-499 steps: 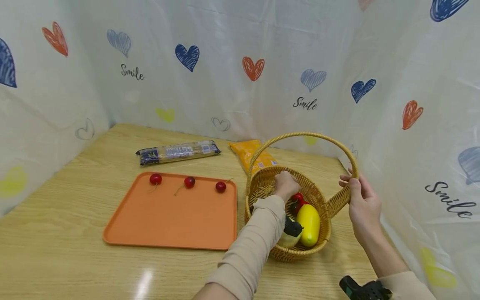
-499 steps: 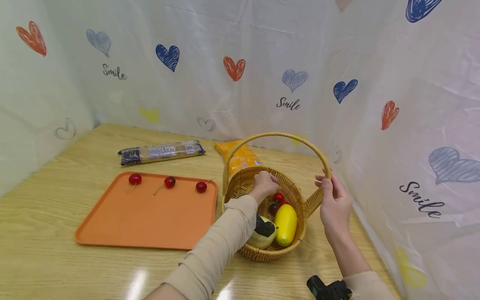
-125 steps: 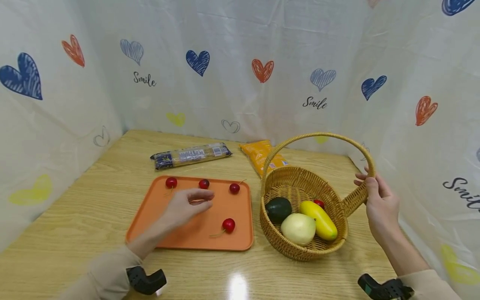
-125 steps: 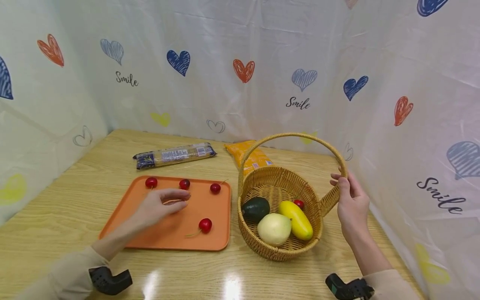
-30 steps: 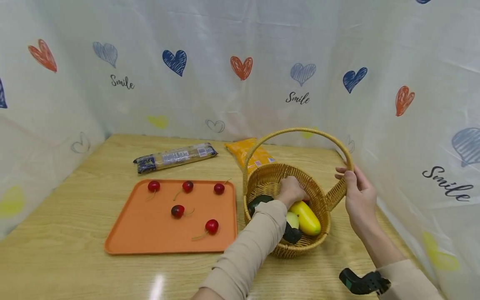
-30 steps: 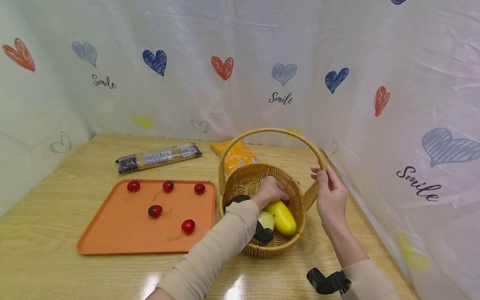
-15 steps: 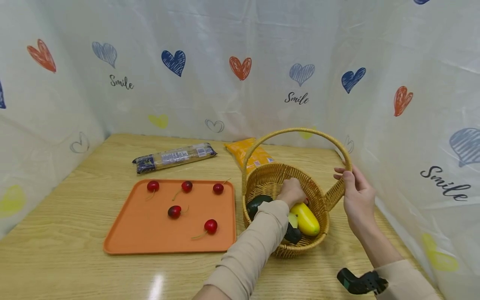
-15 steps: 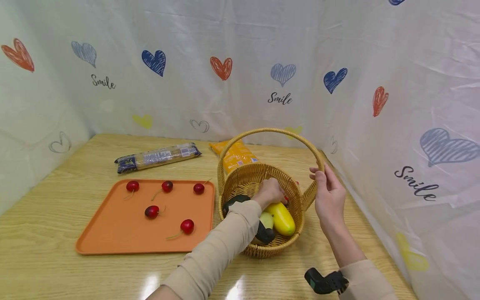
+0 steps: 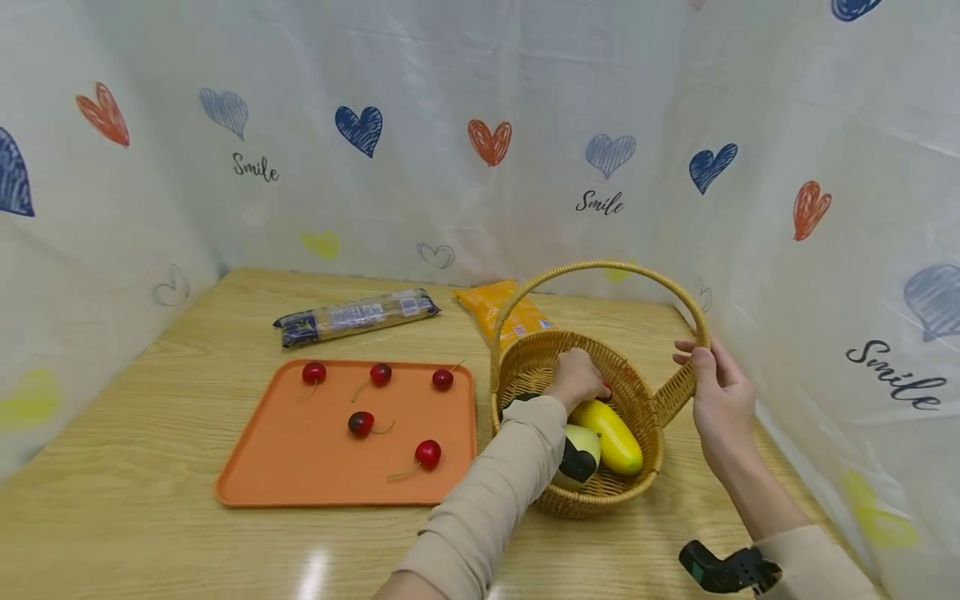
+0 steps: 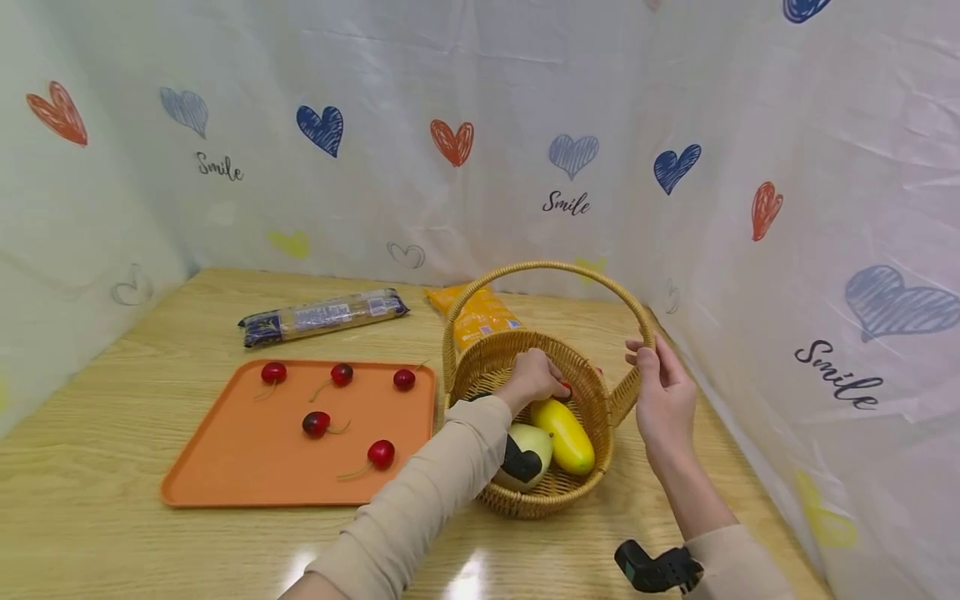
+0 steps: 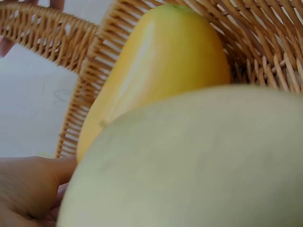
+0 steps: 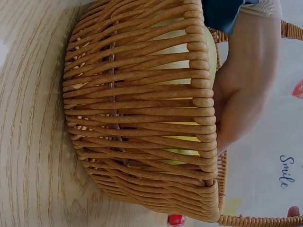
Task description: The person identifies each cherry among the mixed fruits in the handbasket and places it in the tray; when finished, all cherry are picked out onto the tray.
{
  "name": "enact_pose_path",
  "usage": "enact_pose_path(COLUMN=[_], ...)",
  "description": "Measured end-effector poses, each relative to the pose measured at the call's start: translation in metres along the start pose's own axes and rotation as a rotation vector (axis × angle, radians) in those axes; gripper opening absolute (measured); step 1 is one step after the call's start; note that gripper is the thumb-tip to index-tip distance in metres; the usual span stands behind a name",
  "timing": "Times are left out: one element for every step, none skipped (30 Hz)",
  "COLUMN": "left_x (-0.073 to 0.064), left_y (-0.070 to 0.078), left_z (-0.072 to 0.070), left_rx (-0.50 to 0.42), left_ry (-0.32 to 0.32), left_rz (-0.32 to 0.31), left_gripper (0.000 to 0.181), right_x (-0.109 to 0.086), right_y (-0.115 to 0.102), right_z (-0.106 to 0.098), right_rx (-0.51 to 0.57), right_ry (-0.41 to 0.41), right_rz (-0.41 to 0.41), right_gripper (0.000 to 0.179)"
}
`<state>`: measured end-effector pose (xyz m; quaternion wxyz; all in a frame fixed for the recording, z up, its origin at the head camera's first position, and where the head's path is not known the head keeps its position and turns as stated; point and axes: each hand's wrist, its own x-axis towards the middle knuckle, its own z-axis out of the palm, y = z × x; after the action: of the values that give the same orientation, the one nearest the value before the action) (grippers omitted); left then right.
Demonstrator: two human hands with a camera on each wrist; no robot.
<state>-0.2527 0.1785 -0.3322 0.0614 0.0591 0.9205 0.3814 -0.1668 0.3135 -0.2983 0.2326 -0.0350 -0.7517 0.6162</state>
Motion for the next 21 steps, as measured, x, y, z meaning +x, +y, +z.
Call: enact_pose_path(left_x=[0.0,-0.001,-0.001,-0.001,-0.001,-0.002,-0.002,-0.003,-0.003,-0.004,-0.004,-0.005,-0.006,-0.007,-0.008,-0.009,-0.011,-0.013,-0.014,-0.016,-0.018], left_y=[-0.002,-0.003,-0.004,-0.006,-0.007,-0.008,-0.008,-0.009,-0.009,-0.009,-0.009,-0.01,-0.01,-0.01,-0.011,-0.012,-0.013,-0.015,-0.017,-0.019,-0.022], left_z=[-0.003,-0.005,-0.008,-0.01,-0.012,-0.014,-0.015,-0.017,-0.018,-0.019,-0.02,-0.021,-0.023,-0.025,-0.027,-0.029,-0.031,-0.034,-0.037,-0.04,-0.044], left_rx=[-0.018,-0.039,-0.068,-0.097,-0.121,-0.145,-0.166,-0.184,-0.199,-0.214,-0.227,-0.24,-0.249,-0.265,-0.277,-0.287,-0.297,-0.307,-0.315,-0.324,-0.328], left_ry=[0.001,0.004,0.007,0.008,0.006,0.005,0.004,0.001,-0.003,-0.006,-0.012,-0.017,-0.021,-0.027,-0.031,-0.038,-0.045,-0.053,-0.061,-0.069,-0.079], left_rz=[0.008,0.013,0.017,0.018,0.022,0.023,0.024,0.024,0.025,0.025,0.027,0.029,0.033,0.034,0.036,0.044,0.054,0.062,0.073,0.087,0.106], left_gripper=[0.011,0.012,0.013,0.013,0.014,0.014,0.014,0.014,0.013,0.012,0.013,0.013,0.013,0.013,0.013,0.014,0.014,0.013,0.014,0.014,0.014], right_x=[-0.001,-0.001,-0.002,-0.002,-0.003,-0.004,-0.004,-0.004,-0.005,-0.005,-0.005,-0.005,-0.005,-0.006,-0.005,-0.005,-0.005,-0.006,-0.006,-0.006,-0.006], right_y=[0.0,0.001,0.001,0.001,0.001,0.001,0.001,0.001,0.001,0.0,0.0,-0.001,-0.001,-0.002,-0.002,-0.002,-0.003,-0.003,-0.004,-0.004,-0.004], right_z=[-0.001,-0.001,-0.002,-0.002,-0.003,-0.004,-0.004,-0.005,-0.005,-0.005,-0.005,-0.005,-0.005,-0.004,-0.004,-0.003,-0.003,-0.002,-0.001,0.001,0.002], right_rx=[0.007,0.008,0.01,0.01,0.012,0.008,0.002,0.002,0.006,0.005,0.001,-0.002,-0.002,0.0,-0.001,-0.003,-0.001,0.011,0.026,0.035,0.047], right_ry=[-0.001,0.001,0.002,0.003,0.006,0.008,0.009,0.007,0.003,-0.001,-0.003,-0.007,-0.012,-0.013,-0.015,-0.018,-0.02,-0.025,-0.031,-0.036,-0.043], right_rz=[0.002,0.003,0.005,0.005,0.005,0.005,0.004,0.004,0.005,0.006,0.006,0.007,0.008,0.009,0.008,0.006,0.003,0.0,-0.004,-0.01,-0.015], right_gripper=[0.043,0.042,0.041,0.041,0.04,0.039,0.039,0.04,0.041,0.042,0.042,0.043,0.043,0.044,0.043,0.043,0.043,0.043,0.043,0.043,0.043])
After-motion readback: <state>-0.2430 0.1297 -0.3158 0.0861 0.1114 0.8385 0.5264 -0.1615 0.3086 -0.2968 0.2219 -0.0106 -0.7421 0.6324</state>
